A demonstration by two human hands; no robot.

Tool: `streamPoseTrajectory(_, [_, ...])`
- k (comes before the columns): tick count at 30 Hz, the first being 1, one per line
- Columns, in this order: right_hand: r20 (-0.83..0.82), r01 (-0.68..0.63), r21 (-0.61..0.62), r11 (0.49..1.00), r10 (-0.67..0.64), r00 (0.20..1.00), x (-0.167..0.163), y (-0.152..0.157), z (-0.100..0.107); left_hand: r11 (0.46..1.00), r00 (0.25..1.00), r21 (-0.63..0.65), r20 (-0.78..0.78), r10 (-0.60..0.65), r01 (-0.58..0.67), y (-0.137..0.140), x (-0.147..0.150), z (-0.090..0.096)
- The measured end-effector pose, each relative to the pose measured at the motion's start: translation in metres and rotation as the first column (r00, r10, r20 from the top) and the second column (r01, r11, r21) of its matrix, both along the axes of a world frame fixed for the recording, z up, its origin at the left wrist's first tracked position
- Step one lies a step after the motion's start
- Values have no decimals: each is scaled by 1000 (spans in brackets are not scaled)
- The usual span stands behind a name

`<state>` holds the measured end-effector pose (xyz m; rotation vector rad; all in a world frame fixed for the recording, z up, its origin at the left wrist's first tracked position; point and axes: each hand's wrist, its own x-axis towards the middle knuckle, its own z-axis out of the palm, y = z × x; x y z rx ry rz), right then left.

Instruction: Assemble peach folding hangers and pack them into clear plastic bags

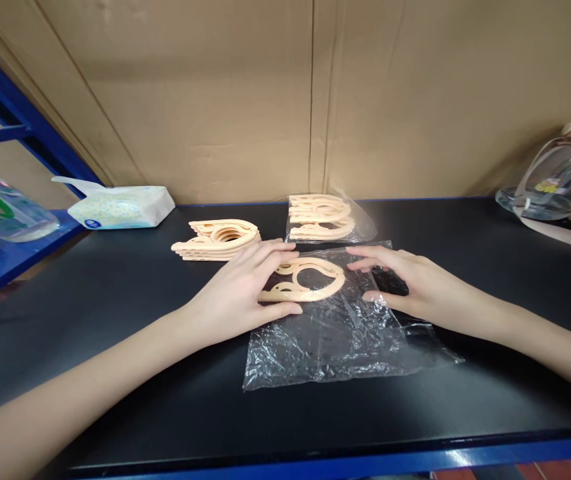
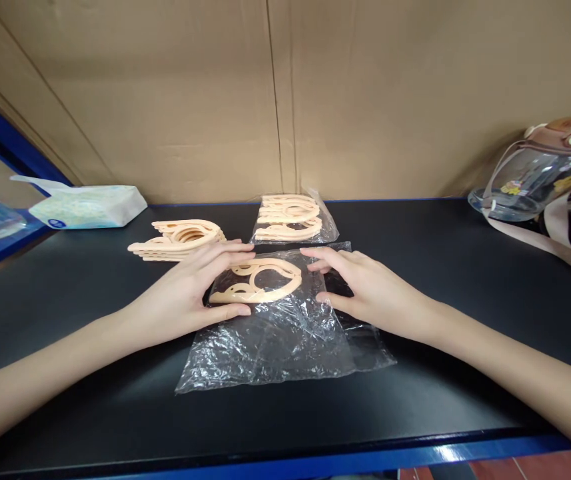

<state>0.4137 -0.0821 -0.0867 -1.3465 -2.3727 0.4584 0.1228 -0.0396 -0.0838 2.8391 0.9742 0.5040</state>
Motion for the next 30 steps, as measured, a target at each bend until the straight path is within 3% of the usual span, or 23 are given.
streamPoseTrajectory(3, [99,21,86,996,-30,995,5,2,-1,996,998,84,-69,4,2,1,-1,4])
streamPoseTrajectory(11, [115,37,124,992,-51,992,8,2,0,998,992,57,-127,9,-2,3,-3,2])
streamPoseTrajectory(15, [104,56,142,988,-72,992,11,5,1,980,994,200,-108,22,0,11,-13,19])
streamPoseTrajectory(20, [95,119,200,973,-140,986,15,8,2,938,985,345,-141,95,-41,40,-45,39])
streamPoseTrajectory(23, [70,147,211,966,-165,984,17,9,4,952,954,277,-226,197,-131,60,-69,38])
streamPoseTrajectory(26, [47,153,216,964,-166,985,19,9,5,959,907,126,-314,282,-254,77,-88,32])
streamPoseTrajectory(30, [40,150,220,964,-163,986,21,9,6,929,889,-31,-305,342,-368,87,-96,29])
